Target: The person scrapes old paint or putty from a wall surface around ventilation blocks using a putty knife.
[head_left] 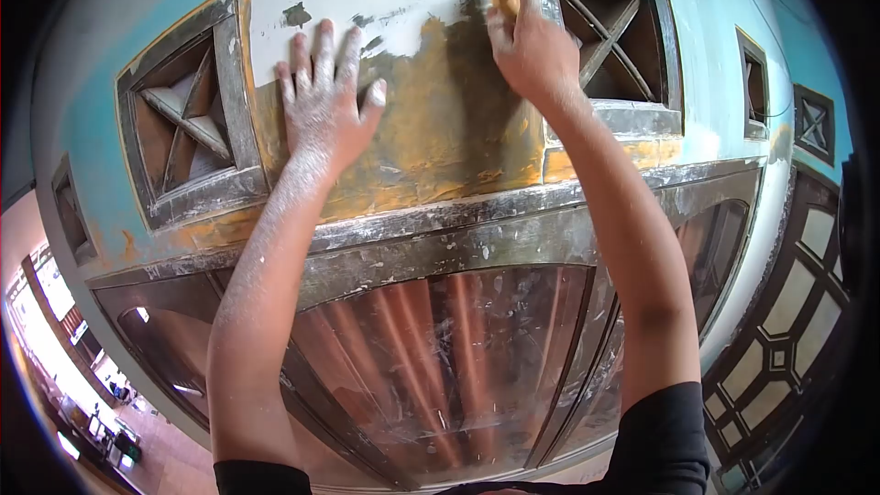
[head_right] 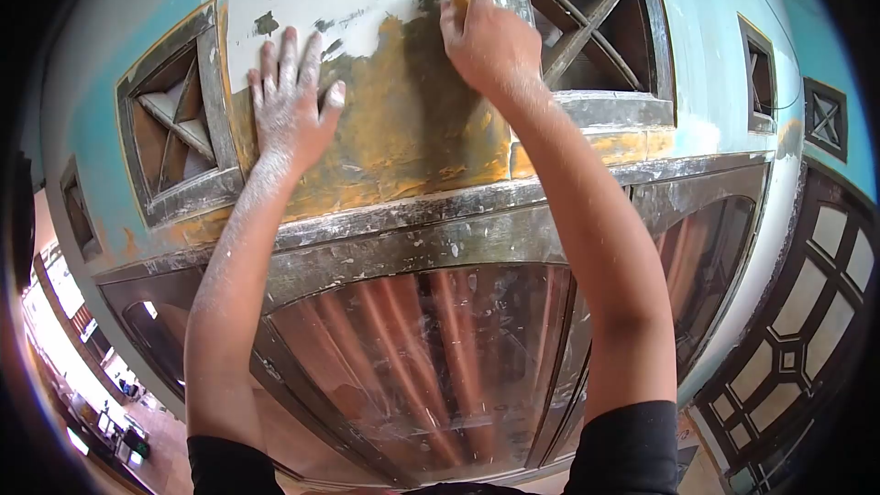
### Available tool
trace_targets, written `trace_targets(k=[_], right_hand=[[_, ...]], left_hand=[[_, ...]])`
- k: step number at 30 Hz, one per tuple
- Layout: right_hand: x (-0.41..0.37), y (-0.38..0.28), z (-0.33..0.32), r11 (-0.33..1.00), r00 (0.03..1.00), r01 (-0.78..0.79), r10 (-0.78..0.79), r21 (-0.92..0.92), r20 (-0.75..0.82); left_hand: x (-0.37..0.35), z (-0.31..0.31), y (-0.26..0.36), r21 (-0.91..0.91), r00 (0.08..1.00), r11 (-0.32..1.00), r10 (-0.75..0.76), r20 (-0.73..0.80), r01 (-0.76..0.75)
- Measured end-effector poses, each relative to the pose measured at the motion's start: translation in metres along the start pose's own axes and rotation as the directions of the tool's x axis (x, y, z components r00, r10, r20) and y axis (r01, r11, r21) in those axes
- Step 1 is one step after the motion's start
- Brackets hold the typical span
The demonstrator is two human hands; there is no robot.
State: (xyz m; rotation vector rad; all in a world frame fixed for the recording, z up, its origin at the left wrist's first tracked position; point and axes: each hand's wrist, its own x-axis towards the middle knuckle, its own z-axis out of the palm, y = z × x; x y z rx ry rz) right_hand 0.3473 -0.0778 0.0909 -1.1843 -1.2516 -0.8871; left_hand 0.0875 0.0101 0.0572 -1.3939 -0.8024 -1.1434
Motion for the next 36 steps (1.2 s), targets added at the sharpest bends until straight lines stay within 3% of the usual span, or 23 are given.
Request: trace_targets(k=[5,11,13,17,21,23,24,27,28,30,36], right_hand=[[0.068,0.008,-0.012,0.999,0.983,0.032,-0.032,-0.002,-0.179],[0.064,-0.005,-0.031,0.998,0.998,0.030,-0.033,-0.050,-0.053],[0.067,0.000,-0.030,0.993,0.985,0.100,-0.108,-0.066,-0.131],[0.091,0.003,-0.034,0.998,0.988,0.048,-0.054,-0.050,-0.147],[0.073,0.028,-0.045,0.986,0.976,0.149,-0.158,-0.070,-0.149],[0.078,0.049,-0.056,0.981,0.983,0.172,-0.178,-0.093,-0.050],[0.088,0.056,-0.056,0.991,0.987,0.096,-0.106,-0.089,-0.118],[0.095,0.065,-0.056,0.991,0.963,0.088,-0.111,-0.101,-0.247],[0.088,0.062,-0.060,0.991,0.963,0.085,-0.107,-0.101,-0.246],[0.069,0.048,-0.070,0.986,0.992,0.062,-0.078,-0.157,-0.101],[0.101,0.050,-0.054,0.992,0.982,0.066,-0.084,-0.108,-0.170]], left_hand=[[-0.005,-0.012,0.013,-0.038,0.999,0.999,-0.015,0.048,0.017],[-0.007,-0.013,0.012,-0.063,0.999,0.998,-0.025,0.044,0.028],[-0.006,-0.015,0.012,-0.064,0.999,0.998,-0.023,0.041,0.026],[-0.005,-0.015,0.011,-0.046,0.998,0.998,-0.030,0.062,0.033],[-0.005,-0.014,0.013,-0.012,0.998,0.999,-0.038,0.059,0.038],[-0.005,-0.012,0.012,-0.008,0.997,0.999,-0.039,0.063,0.040],[-0.006,-0.012,0.011,-0.003,0.998,0.999,-0.038,0.058,0.039],[-0.006,-0.014,0.013,0.010,0.997,0.999,-0.041,0.059,0.040],[-0.006,-0.013,0.012,0.008,0.997,0.999,-0.042,0.057,0.041],[-0.007,-0.012,0.014,0.006,0.997,0.999,-0.042,0.059,0.042],[-0.006,-0.015,0.014,0.001,0.997,0.999,-0.050,0.052,0.050]])
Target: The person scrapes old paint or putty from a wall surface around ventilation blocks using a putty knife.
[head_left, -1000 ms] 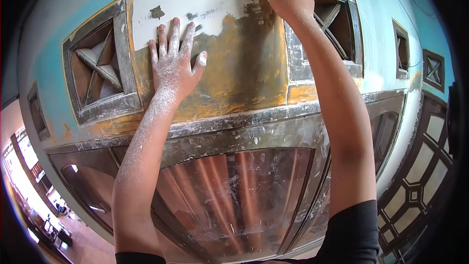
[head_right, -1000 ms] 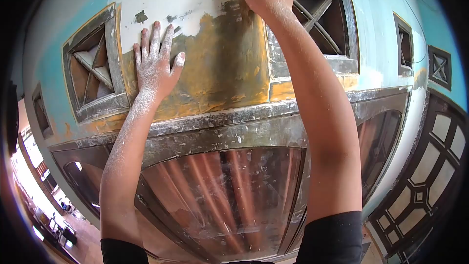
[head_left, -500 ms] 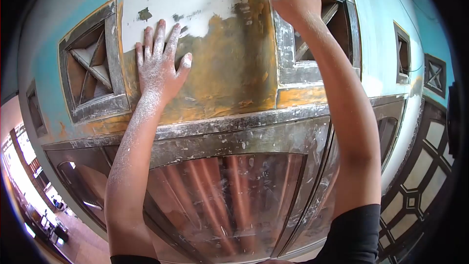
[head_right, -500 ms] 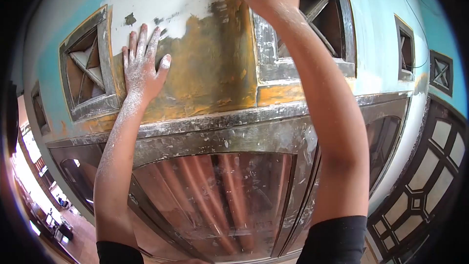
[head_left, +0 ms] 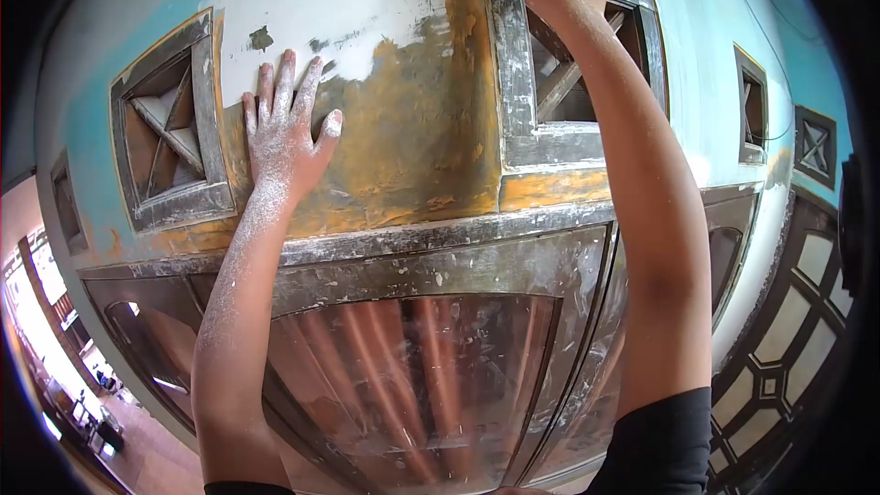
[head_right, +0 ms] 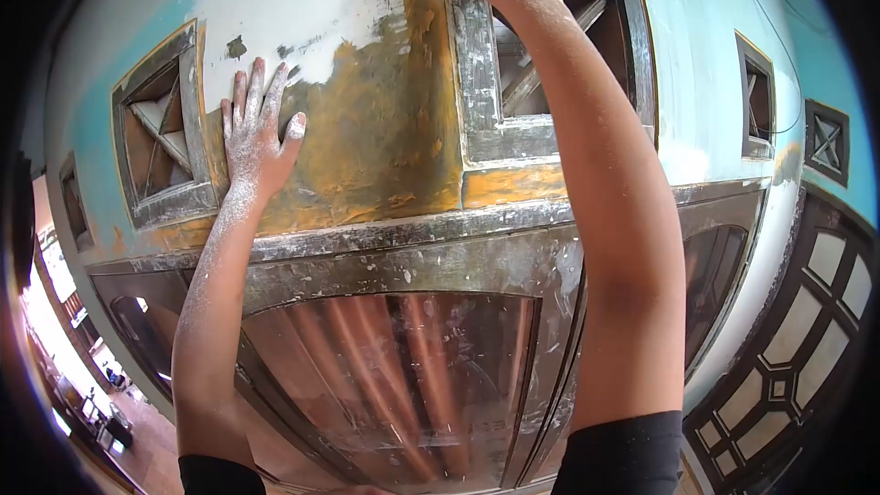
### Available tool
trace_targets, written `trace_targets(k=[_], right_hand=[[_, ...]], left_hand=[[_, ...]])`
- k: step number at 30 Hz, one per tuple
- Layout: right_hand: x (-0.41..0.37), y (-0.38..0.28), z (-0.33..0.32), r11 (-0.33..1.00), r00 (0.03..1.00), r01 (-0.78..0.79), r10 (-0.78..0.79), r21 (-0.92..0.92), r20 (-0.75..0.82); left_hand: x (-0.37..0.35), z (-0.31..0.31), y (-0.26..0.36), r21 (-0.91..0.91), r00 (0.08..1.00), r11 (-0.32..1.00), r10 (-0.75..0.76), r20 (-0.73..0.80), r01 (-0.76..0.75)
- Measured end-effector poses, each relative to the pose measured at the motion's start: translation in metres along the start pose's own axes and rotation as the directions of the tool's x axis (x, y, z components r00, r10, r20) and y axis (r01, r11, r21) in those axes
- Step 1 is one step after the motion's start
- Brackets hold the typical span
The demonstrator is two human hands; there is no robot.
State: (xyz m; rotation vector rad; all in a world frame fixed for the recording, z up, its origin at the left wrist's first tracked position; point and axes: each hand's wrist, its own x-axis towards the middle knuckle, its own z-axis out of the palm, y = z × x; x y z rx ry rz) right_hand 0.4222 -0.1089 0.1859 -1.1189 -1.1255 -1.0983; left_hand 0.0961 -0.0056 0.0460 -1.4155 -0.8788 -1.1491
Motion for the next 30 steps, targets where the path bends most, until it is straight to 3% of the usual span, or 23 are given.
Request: trace_targets(k=[3,7,10,14,17,21,24,30], right_hand=[[-0.013,-0.005,0.004,1.000,1.000,-0.004,0.004,-0.012,0.024],[-0.016,0.026,0.027,0.973,0.995,0.094,-0.084,-0.210,0.056],[-0.002,0.006,0.004,0.999,1.000,0.010,-0.009,-0.034,0.026],[-0.011,-0.009,0.017,1.000,1.000,0.000,0.000,0.008,0.006],[-0.029,-0.002,0.036,0.982,0.996,0.074,-0.065,-0.174,0.058],[-0.011,0.008,0.032,0.984,1.000,-0.008,0.010,-0.179,0.007],[-0.019,-0.017,0.033,0.995,0.999,-0.019,0.023,-0.102,0.039],[-0.076,-0.107,0.022,0.997,0.959,0.077,-0.072,-0.006,0.275]], left_hand=[[-0.002,-0.001,0.000,-0.015,1.000,1.000,-0.001,0.010,0.001],[0.000,-0.004,-0.001,-0.032,1.000,0.999,-0.003,0.020,0.003],[0.001,-0.006,-0.002,-0.025,1.000,1.000,-0.001,0.018,0.001],[0.000,-0.005,-0.001,-0.041,1.000,0.999,-0.002,0.026,0.003],[0.001,-0.005,-0.001,-0.041,1.000,0.999,-0.008,0.026,0.009],[0.002,-0.005,-0.001,-0.053,1.000,0.999,-0.005,0.024,0.006],[0.000,-0.005,-0.001,-0.080,0.999,0.997,-0.015,0.032,0.018],[-0.008,-0.006,-0.003,-0.116,0.996,0.991,0.071,0.050,-0.065]])
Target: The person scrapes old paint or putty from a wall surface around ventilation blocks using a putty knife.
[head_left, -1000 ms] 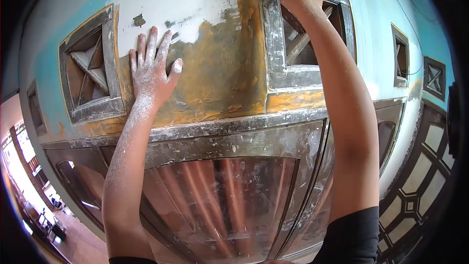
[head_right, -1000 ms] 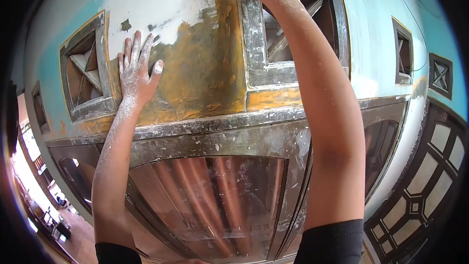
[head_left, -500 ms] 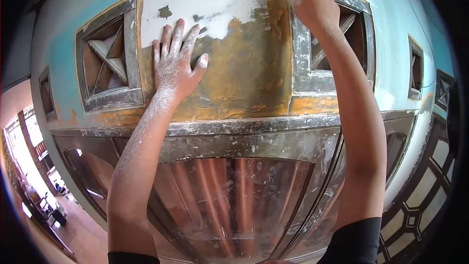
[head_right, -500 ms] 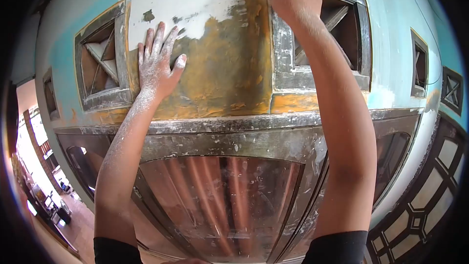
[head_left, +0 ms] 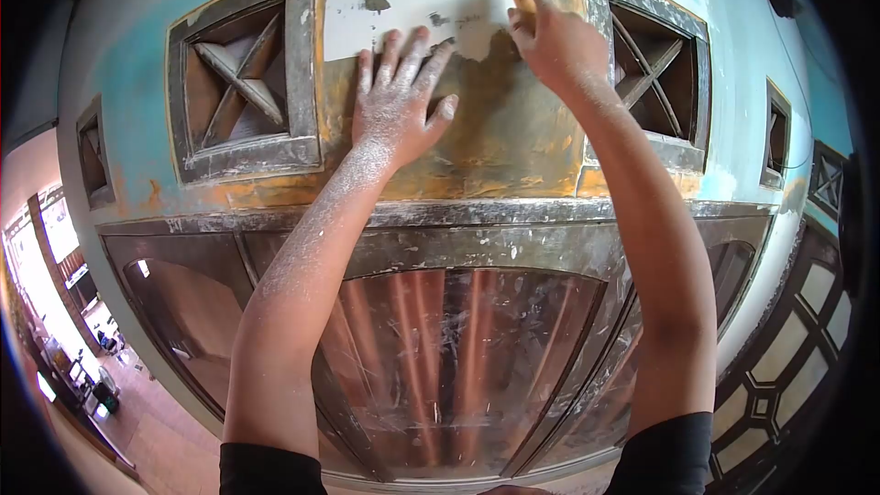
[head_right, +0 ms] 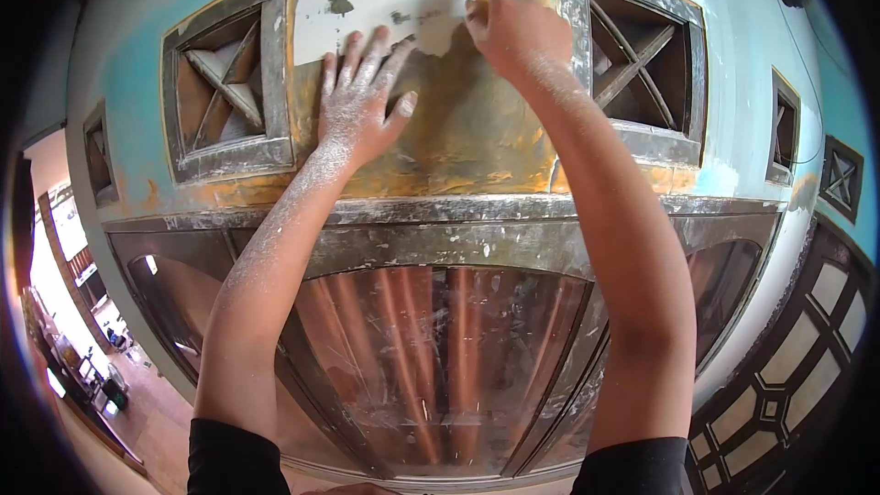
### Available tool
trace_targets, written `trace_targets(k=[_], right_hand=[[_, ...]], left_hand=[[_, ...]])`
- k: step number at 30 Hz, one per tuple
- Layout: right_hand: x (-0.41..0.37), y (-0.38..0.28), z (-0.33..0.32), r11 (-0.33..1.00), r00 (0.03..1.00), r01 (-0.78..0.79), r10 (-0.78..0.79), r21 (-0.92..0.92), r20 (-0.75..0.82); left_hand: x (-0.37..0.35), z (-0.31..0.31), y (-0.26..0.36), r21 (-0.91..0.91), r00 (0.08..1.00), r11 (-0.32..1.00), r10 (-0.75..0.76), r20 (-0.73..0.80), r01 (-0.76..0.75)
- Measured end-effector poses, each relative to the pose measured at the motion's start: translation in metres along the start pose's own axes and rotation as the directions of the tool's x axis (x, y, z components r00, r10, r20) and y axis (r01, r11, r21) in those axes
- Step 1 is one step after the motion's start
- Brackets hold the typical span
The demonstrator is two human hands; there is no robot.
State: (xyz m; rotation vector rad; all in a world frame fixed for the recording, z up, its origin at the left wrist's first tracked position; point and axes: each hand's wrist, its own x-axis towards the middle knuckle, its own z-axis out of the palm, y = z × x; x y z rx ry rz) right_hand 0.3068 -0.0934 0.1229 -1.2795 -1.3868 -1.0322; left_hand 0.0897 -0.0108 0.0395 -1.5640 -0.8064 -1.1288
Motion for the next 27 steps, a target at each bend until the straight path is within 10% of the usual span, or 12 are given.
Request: trace_targets(k=[9,27], right_hand=[[-0.052,-0.075,0.032,0.964,0.984,0.008,-0.054,0.267,0.168],[-0.081,-0.069,0.081,0.822,0.899,0.425,-0.334,0.378,-0.284]], left_hand=[[-0.007,0.003,-0.010,-0.158,0.996,0.984,0.087,0.009,-0.085],[-0.010,0.000,-0.016,-0.548,0.985,0.832,-0.011,-0.174,-0.087]])
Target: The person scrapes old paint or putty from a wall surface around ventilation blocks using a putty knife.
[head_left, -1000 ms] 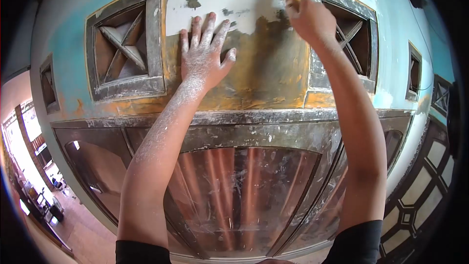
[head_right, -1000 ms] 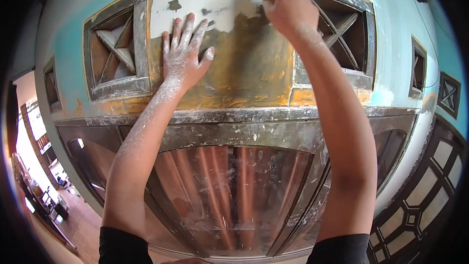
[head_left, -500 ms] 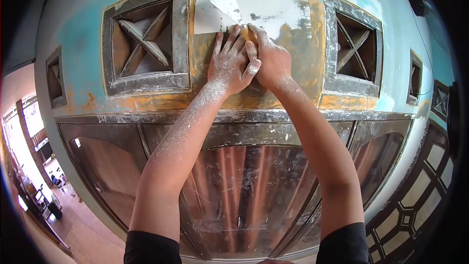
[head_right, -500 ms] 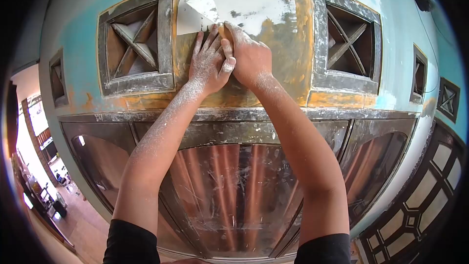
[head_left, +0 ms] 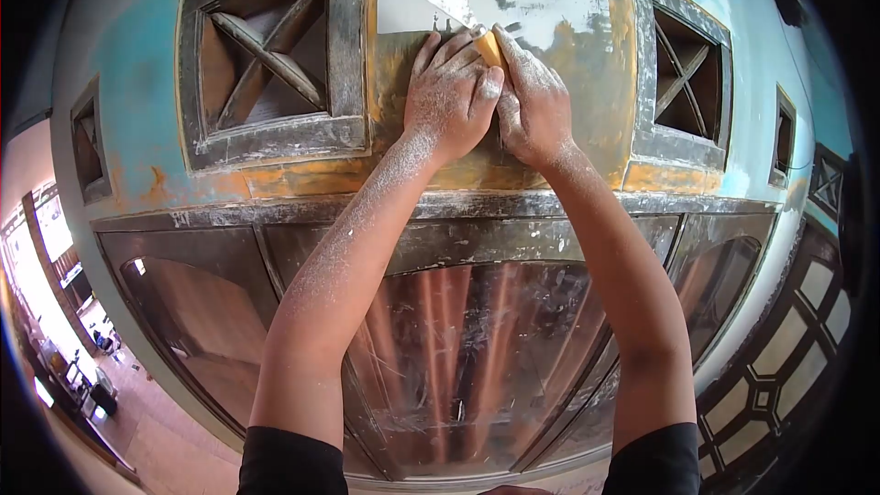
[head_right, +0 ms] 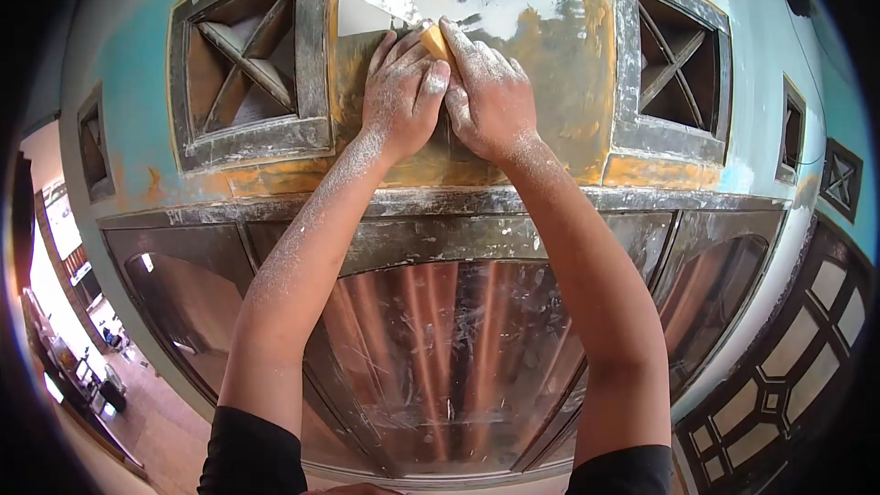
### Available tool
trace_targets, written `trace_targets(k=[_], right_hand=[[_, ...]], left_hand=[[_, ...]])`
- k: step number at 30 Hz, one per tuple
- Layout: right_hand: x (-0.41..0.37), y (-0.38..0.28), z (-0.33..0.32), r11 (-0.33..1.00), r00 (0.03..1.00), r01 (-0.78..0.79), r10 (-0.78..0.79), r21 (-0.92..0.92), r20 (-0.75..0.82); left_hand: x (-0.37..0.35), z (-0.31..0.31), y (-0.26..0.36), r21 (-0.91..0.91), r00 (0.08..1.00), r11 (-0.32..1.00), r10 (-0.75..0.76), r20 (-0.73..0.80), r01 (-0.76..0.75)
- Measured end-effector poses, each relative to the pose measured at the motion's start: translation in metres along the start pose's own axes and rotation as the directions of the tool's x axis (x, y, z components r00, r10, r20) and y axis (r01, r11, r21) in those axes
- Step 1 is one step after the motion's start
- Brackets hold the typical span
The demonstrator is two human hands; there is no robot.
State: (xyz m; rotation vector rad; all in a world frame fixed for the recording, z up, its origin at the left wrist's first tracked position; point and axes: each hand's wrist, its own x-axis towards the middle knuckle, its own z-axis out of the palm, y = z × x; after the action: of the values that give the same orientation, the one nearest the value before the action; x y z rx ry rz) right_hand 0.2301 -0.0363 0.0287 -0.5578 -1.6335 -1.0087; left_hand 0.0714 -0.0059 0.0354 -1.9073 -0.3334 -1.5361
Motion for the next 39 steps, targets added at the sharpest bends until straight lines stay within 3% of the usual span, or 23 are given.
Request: trace_targets(k=[5,8,12,14,18,28,30,31,32,33,34,36,38,39], right_hand=[[-0.004,-0.007,-0.006,0.985,0.992,-0.024,0.044,-0.169,0.116],[-0.005,-0.005,0.002,0.971,0.999,0.050,-0.046,-0.232,0.024],[-0.006,-0.004,0.006,0.975,0.997,0.072,-0.074,-0.212,-0.002],[-0.005,-0.004,0.004,0.947,0.986,0.156,-0.130,-0.282,0.109],[-0.004,-0.007,0.003,0.943,0.980,0.159,-0.116,-0.291,0.159],[-0.006,-0.003,0.000,0.953,0.984,0.135,-0.097,-0.270,0.149],[-0.006,-0.003,0.000,0.953,0.984,0.139,-0.101,-0.270,0.148],[-0.005,-0.008,-0.003,0.954,0.996,0.077,-0.060,-0.290,0.068],[-0.005,-0.011,-0.005,0.953,1.000,0.015,-0.020,-0.304,-0.011],[-0.006,-0.009,-0.003,0.963,0.992,-0.101,0.079,-0.251,-0.095],[-0.007,-0.007,-0.001,0.963,0.993,-0.100,0.080,-0.249,-0.090],[-0.008,-0.005,0.002,0.941,0.981,-0.166,0.127,-0.296,-0.147],[-0.008,-0.005,0.003,0.949,0.985,-0.142,0.108,-0.281,-0.131],[-0.007,-0.005,0.003,0.943,0.985,-0.154,0.123,-0.296,-0.121]], left_hand=[[0.003,0.000,0.001,-0.022,0.997,1.000,-0.005,-0.075,0.003],[0.002,0.000,0.000,-0.044,0.997,0.999,-0.030,-0.072,0.027],[0.001,0.002,-0.002,-0.027,0.994,0.999,-0.020,-0.111,0.017],[0.000,0.001,-0.003,-0.071,0.992,0.997,-0.032,-0.120,0.023],[0.000,0.000,-0.005,-0.166,0.986,0.981,-0.116,-0.122,0.095],[0.001,-0.004,0.001,-0.096,0.977,0.991,-0.106,-0.186,0.089],[0.001,-0.015,0.004,-0.309,0.954,0.921,-0.280,-0.106,0.236],[0.002,-0.018,0.000,-0.199,0.955,0.952,-0.262,-0.140,0.232],[0.003,-0.019,-0.003,-0.199,0.954,0.951,-0.266,-0.138,0.237],[0.003,-0.020,-0.006,-0.367,0.940,0.889,-0.328,-0.094,0.273],[0.004,-0.023,-0.009,-0.522,0.924,0.797,-0.380,-0.040,0.305],[0.010,-0.027,-0.026,-0.464,0.928,0.832,-0.368,-0.053,0.303],[0.015,-0.036,-0.034,-0.352,0.888,0.874,-0.417,-0.193,0.334],[0.017,-0.041,-0.039,-0.230,0.907,0.931,-0.339,-0.252,0.284]])
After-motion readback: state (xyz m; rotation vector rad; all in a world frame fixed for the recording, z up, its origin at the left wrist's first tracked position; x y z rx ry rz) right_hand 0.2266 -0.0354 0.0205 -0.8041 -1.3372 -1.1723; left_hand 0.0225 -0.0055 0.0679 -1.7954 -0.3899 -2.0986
